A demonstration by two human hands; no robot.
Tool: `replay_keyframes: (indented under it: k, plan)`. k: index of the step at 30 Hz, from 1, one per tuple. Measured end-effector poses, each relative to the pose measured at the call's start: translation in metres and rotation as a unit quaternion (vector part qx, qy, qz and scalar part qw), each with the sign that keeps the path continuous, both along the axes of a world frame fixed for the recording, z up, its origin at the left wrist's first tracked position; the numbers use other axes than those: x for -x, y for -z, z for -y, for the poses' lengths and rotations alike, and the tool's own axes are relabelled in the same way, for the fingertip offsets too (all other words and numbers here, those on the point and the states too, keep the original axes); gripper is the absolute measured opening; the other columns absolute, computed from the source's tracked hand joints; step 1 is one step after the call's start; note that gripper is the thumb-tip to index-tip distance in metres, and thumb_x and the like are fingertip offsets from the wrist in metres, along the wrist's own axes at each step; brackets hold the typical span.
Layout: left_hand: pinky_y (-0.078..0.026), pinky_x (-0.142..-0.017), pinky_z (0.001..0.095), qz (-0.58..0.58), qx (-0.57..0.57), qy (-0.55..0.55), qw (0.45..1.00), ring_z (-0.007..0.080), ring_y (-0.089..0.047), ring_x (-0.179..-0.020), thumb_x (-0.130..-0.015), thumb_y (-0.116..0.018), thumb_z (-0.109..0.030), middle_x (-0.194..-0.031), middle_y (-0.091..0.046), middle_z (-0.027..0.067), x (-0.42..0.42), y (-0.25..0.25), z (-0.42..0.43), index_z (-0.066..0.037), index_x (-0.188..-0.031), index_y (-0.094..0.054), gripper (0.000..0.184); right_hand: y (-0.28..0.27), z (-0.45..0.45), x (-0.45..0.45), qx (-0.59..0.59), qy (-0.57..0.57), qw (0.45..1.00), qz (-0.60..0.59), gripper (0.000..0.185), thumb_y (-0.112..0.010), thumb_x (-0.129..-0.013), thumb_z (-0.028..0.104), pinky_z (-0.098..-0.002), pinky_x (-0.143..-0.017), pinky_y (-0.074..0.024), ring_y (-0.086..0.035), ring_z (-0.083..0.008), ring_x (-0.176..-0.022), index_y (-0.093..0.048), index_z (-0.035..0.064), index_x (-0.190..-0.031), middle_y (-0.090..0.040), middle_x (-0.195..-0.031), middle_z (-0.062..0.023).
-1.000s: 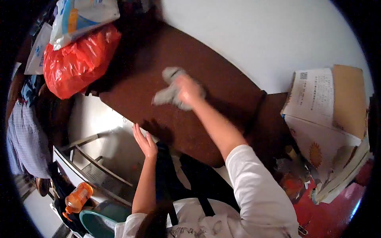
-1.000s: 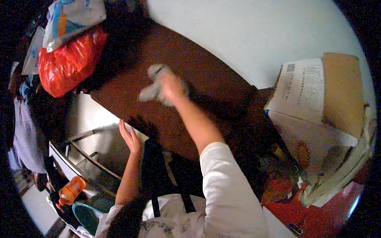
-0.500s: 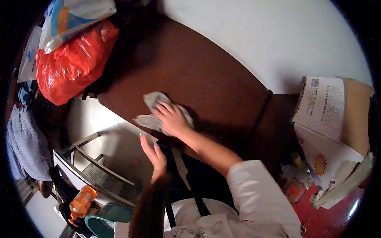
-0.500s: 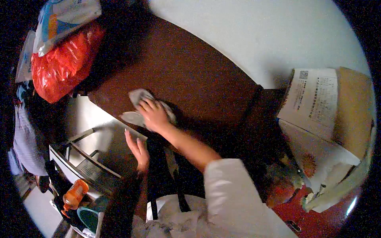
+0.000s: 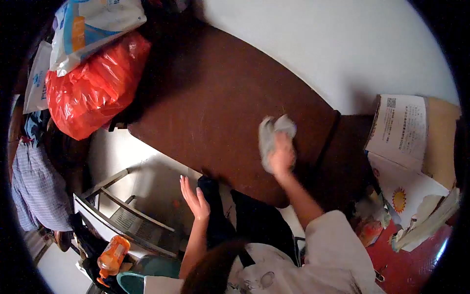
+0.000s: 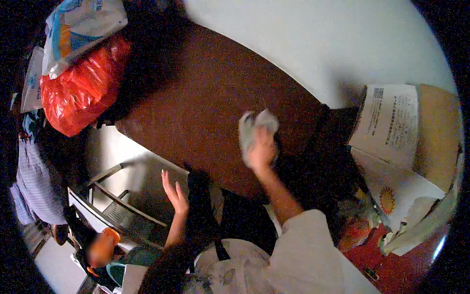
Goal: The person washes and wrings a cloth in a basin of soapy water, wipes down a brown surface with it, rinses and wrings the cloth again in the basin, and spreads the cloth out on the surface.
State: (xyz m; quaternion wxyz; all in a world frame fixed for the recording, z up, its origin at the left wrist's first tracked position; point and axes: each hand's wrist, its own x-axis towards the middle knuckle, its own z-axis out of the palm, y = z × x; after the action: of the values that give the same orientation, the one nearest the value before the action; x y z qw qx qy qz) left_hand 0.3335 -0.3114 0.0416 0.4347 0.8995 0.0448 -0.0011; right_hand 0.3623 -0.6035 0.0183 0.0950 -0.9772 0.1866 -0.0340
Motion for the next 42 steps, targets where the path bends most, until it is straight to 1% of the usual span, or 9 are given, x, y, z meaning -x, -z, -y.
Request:
replay_keyframes:
  k: [2,8,13,21,28,33,35,41,42]
  plan:
    - [-0.017,-0.103,0.0438,0.005,0.003,0.005,1.0,0.0368,-0.024,-0.126,-0.088,-0.037,-0.016,-0.134,-0.029,0.0215,-0.002,0.002,0.006,0.003,-0.128,-0.031,0.045,0.032,-0.065,0.0,-0.063,-0.146,0.97,0.183,0.035,-0.053,-0.069,0.009,-0.0372,-0.086,-0.0427,-0.05,-0.0282,-0.104,-0.057,0.0073,-0.104,-0.055,-0.108,-0.0092]
    - [-0.019,-0.102,0.0434,0.011,-0.037,0.048,0.998,0.0379,-0.025,-0.125,-0.087,-0.039,-0.016,-0.134,-0.03,0.021,-0.024,0.012,0.008,0.004,-0.129,-0.029,0.048,0.012,-0.193,-0.176,-0.062,-0.317,0.944,0.071,0.039,-0.048,-0.075,0.015,-0.0492,-0.092,-0.0333,-0.036,-0.0266,-0.118,-0.051,0.0113,-0.114,-0.044,-0.124,-0.0083]
    - [-0.019,-0.103,0.043,0.031,-0.058,0.077,0.995,0.0369,-0.025,-0.125,-0.086,-0.04,-0.016,-0.134,-0.03,0.0206,-0.053,0.006,0.008,0.003,-0.13,-0.029,0.049,0.017,-0.086,-0.266,-0.059,-0.046,0.996,0.057,0.032,-0.043,-0.078,0.015,-0.0416,-0.084,-0.0419,-0.044,-0.0253,-0.111,-0.056,0.0155,-0.108,-0.05,-0.117,-0.0073]
    - [-0.02,-0.102,0.0427,0.009,-0.062,0.083,0.995,0.0381,-0.027,-0.124,-0.085,-0.041,-0.014,-0.133,-0.031,0.0219,-0.02,-0.011,-0.011,0.003,-0.129,-0.03,0.048,0.012,0.079,-0.059,0.012,0.169,0.985,-0.017,0.056,-0.063,-0.068,0.017,-0.0454,-0.091,-0.0367,-0.034,-0.0288,-0.121,-0.047,0.0155,-0.122,-0.04,-0.13,-0.0068]
    - [-0.024,-0.101,0.0408,0.029,-0.047,0.004,0.998,0.0368,-0.031,-0.122,-0.084,-0.044,-0.011,-0.132,-0.032,0.0217,0.066,-0.061,0.002,0.002,-0.126,-0.035,0.045,0.011,-0.071,0.028,-0.031,-0.198,0.98,0.003,0.046,-0.054,-0.069,0.005,-0.0403,-0.083,-0.0418,-0.043,-0.03,-0.111,-0.053,0.0123,-0.114,-0.048,-0.12,-0.0068]
    - [-0.026,-0.099,0.0404,0.073,-0.056,-0.075,0.993,0.0357,-0.033,-0.121,-0.084,-0.045,-0.011,-0.133,-0.032,0.0205,0.121,-0.128,-0.016,0.001,-0.124,-0.036,0.043,-0.042,-0.157,0.021,-0.49,-0.185,0.843,-0.124,0.044,-0.049,-0.068,0.002,-0.0327,-0.081,-0.0442,-0.056,-0.0247,-0.094,-0.055,0.0043,-0.111,-0.056,-0.11,-0.0104]
    - [-0.026,-0.099,0.0402,0.097,-0.07,-0.112,0.986,0.035,-0.033,-0.121,-0.083,-0.045,-0.01,-0.132,-0.033,0.02,0.145,-0.158,-0.032,0.001,-0.124,-0.037,0.043,-0.02,-0.181,0.013,-0.732,-0.016,0.648,-0.209,0.05,-0.045,-0.064,0.0,-0.0327,-0.077,-0.0453,-0.056,-0.022,-0.088,-0.051,0.0015,-0.114,-0.057,-0.104,-0.0105]
    - [-0.029,-0.098,0.0406,0.178,-0.085,-0.187,0.962,0.0346,-0.037,-0.118,-0.076,-0.05,-0.004,-0.127,-0.039,0.0188,0.214,-0.204,-0.074,0.0,-0.12,-0.042,0.046,-0.127,-0.25,0.02,-0.844,-0.084,0.409,-0.336,0.005,-0.047,-0.065,0.008,-0.0277,-0.052,-0.0408,-0.045,-0.0127,-0.055,-0.051,0.0056,-0.064,-0.047,-0.064,-0.0007]
    - [-0.031,-0.097,0.0413,0.194,-0.105,-0.208,0.953,0.0347,-0.039,-0.117,-0.073,-0.052,-0.003,-0.126,-0.041,0.0181,0.227,-0.213,-0.081,-0.001,-0.118,-0.044,0.046,-0.173,-0.266,0.033,-0.849,-0.111,0.36,-0.37,0.021,-0.045,-0.063,0.008,-0.0312,-0.059,-0.0451,-0.051,-0.0184,-0.063,-0.052,0.0021,-0.082,-0.052,-0.076,-0.0067]
